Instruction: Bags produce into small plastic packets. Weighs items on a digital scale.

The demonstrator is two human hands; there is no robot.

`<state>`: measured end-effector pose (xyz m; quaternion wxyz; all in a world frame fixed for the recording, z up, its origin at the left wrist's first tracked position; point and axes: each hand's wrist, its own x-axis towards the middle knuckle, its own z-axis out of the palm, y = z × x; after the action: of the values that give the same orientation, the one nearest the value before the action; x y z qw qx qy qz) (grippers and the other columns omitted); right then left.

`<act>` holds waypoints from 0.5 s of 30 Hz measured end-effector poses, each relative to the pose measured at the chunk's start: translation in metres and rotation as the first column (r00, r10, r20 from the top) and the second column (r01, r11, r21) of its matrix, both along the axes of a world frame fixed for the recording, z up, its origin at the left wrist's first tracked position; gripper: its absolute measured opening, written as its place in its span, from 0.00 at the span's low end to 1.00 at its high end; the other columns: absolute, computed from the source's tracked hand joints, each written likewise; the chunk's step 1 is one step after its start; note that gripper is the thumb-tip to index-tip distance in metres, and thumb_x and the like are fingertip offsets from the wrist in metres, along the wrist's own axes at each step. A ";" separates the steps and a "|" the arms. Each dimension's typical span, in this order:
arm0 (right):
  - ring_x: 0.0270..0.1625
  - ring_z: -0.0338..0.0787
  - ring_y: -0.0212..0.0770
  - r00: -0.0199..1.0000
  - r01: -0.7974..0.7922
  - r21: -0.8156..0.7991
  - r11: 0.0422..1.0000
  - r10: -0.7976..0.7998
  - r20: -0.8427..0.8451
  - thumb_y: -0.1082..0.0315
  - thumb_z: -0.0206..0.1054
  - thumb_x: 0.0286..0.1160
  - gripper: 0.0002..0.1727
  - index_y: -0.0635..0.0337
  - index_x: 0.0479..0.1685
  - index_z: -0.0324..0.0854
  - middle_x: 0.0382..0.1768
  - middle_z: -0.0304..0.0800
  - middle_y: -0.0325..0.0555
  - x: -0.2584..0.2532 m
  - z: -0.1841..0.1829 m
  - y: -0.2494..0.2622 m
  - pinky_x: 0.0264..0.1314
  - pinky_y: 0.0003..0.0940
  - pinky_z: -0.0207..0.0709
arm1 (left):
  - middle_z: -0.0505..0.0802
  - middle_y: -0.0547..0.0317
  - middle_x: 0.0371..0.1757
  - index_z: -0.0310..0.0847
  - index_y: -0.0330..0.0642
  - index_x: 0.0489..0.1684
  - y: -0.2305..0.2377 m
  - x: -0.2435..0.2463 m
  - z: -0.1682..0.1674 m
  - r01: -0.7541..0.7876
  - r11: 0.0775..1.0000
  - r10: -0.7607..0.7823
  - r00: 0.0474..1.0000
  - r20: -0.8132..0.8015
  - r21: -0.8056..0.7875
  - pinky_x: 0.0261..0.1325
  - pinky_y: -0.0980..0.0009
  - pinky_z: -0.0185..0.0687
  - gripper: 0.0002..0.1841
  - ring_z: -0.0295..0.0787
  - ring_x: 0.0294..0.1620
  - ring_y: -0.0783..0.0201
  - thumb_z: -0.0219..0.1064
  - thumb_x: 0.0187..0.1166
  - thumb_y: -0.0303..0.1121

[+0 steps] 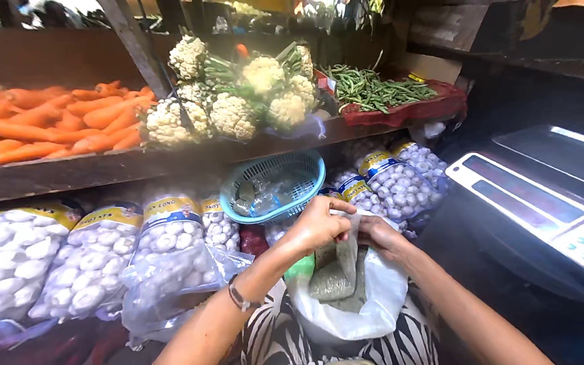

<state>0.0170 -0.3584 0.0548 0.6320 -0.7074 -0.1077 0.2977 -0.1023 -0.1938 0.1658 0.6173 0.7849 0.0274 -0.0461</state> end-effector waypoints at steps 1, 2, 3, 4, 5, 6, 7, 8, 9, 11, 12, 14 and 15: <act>0.35 0.88 0.33 0.999 -0.031 -0.008 0.999 0.032 0.027 0.75 0.53 0.88 0.10 0.66 0.51 0.80 0.36 0.87 0.42 -0.001 0.004 -0.003 0.44 0.31 0.85 | 0.87 0.61 0.30 0.83 0.31 0.62 0.001 0.000 0.004 -0.010 1.000 0.010 1.000 0.019 -0.009 0.32 0.80 0.79 0.16 0.79 0.22 0.76 0.64 0.76 0.17; 0.36 0.90 0.33 0.996 -0.063 -0.006 0.998 0.063 0.056 0.75 0.54 0.88 0.10 0.67 0.51 0.81 0.38 0.89 0.43 -0.002 0.009 -0.006 0.45 0.31 0.86 | 0.87 0.61 0.29 0.84 0.31 0.61 0.002 0.000 0.008 -0.020 1.000 0.021 0.999 0.040 -0.018 0.32 0.80 0.78 0.16 0.78 0.22 0.76 0.64 0.77 0.17; 0.37 0.90 0.33 0.991 -0.098 0.001 0.995 0.097 0.097 0.75 0.55 0.88 0.10 0.67 0.52 0.82 0.40 0.90 0.42 -0.003 0.016 -0.009 0.45 0.30 0.87 | 0.86 0.61 0.27 0.84 0.31 0.61 0.003 0.000 0.012 -0.031 0.999 0.034 0.997 0.065 -0.032 0.32 0.80 0.77 0.15 0.78 0.22 0.76 0.64 0.77 0.17; 0.38 0.91 0.33 0.980 -0.138 0.024 0.990 0.133 0.146 0.75 0.55 0.86 0.10 0.67 0.52 0.82 0.41 0.91 0.42 -0.003 0.024 -0.013 0.47 0.30 0.87 | 0.86 0.61 0.25 0.85 0.29 0.59 0.005 0.001 0.016 -0.039 0.998 0.044 0.994 0.096 -0.051 0.31 0.80 0.77 0.15 0.78 0.21 0.76 0.64 0.76 0.16; 0.41 0.91 0.33 0.965 -0.186 0.062 0.981 0.170 0.200 0.75 0.56 0.83 0.11 0.66 0.53 0.82 0.44 0.91 0.41 -0.003 0.031 -0.016 0.49 0.31 0.87 | 0.86 0.61 0.24 0.85 0.29 0.59 0.006 0.002 0.021 -0.042 0.997 0.051 0.991 0.124 -0.070 0.31 0.80 0.78 0.15 0.78 0.21 0.75 0.64 0.76 0.15; 0.47 0.91 0.34 0.943 -0.243 0.106 0.964 0.210 0.259 0.73 0.59 0.78 0.13 0.64 0.56 0.82 0.49 0.91 0.40 -0.003 0.038 -0.019 0.54 0.32 0.87 | 0.86 0.59 0.23 0.85 0.28 0.59 0.006 0.002 0.026 -0.048 0.995 0.060 0.987 0.147 -0.086 0.31 0.80 0.78 0.15 0.79 0.21 0.74 0.64 0.76 0.14; 0.54 0.91 0.35 0.914 -0.312 0.156 0.937 0.251 0.319 0.70 0.64 0.73 0.18 0.62 0.61 0.82 0.55 0.90 0.40 -0.001 0.043 -0.022 0.60 0.34 0.86 | 0.86 0.58 0.23 0.85 0.28 0.60 0.007 0.003 0.031 -0.053 0.994 0.069 0.984 0.166 -0.098 0.31 0.79 0.79 0.16 0.79 0.20 0.74 0.64 0.75 0.13; 0.61 0.89 0.37 0.876 -0.390 0.192 0.901 0.298 0.380 0.64 0.70 0.70 0.24 0.61 0.67 0.81 0.61 0.89 0.40 0.002 0.049 -0.024 0.66 0.36 0.84 | 0.86 0.57 0.23 0.85 0.29 0.60 0.007 0.003 0.035 -0.056 0.993 0.075 0.980 0.184 -0.109 0.30 0.79 0.79 0.16 0.79 0.20 0.73 0.65 0.75 0.13; 0.68 0.86 0.39 0.830 -0.464 0.201 0.863 0.343 0.440 0.57 0.74 0.67 0.32 0.60 0.72 0.78 0.67 0.86 0.41 0.004 0.054 -0.026 0.70 0.38 0.82 | 0.87 0.56 0.22 0.86 0.29 0.60 0.007 0.002 0.039 -0.053 0.992 0.076 0.976 0.204 -0.116 0.29 0.79 0.79 0.17 0.79 0.19 0.72 0.65 0.75 0.12; 0.74 0.82 0.39 0.753 -0.553 0.160 0.818 0.408 0.516 0.46 0.78 0.65 0.43 0.58 0.80 0.71 0.72 0.82 0.39 0.004 0.064 -0.026 0.74 0.38 0.80 | 0.87 0.54 0.22 0.86 0.30 0.61 0.007 -0.001 0.046 -0.038 0.994 0.061 0.969 0.240 -0.102 0.27 0.79 0.80 0.18 0.80 0.18 0.71 0.64 0.74 0.11; 0.75 0.81 0.39 0.733 -0.573 0.141 0.808 0.427 0.529 0.45 0.78 0.64 0.45 0.58 0.82 0.69 0.72 0.82 0.38 0.003 0.068 -0.025 0.74 0.38 0.80 | 0.88 0.53 0.23 0.86 0.30 0.60 0.007 -0.003 0.048 -0.022 0.995 0.045 0.967 0.251 -0.094 0.26 0.79 0.80 0.18 0.81 0.18 0.71 0.64 0.74 0.11; 0.71 0.83 0.36 0.713 -0.590 0.107 0.800 0.455 0.533 0.47 0.77 0.66 0.45 0.59 0.82 0.67 0.70 0.82 0.38 -0.001 0.073 -0.020 0.69 0.33 0.81 | 0.90 0.52 0.29 0.87 0.30 0.59 0.005 -0.009 0.049 0.018 0.997 0.004 0.964 0.265 -0.078 0.25 0.79 0.80 0.19 0.80 0.18 0.72 0.64 0.72 0.09; 0.68 0.85 0.34 0.709 -0.599 0.094 0.795 0.472 0.523 0.48 0.77 0.66 0.44 0.59 0.81 0.65 0.69 0.83 0.36 -0.002 0.074 -0.017 0.66 0.30 0.82 | 0.90 0.52 0.31 0.87 0.30 0.59 0.004 -0.012 0.048 0.035 0.996 -0.011 0.962 0.274 -0.082 0.25 0.80 0.80 0.19 0.80 0.18 0.73 0.64 0.71 0.09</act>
<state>0.0145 -0.3754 0.1285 0.5567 -0.6069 -0.4986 0.2704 -0.1143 -0.1894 0.2135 0.6479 0.7566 -0.0693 0.0545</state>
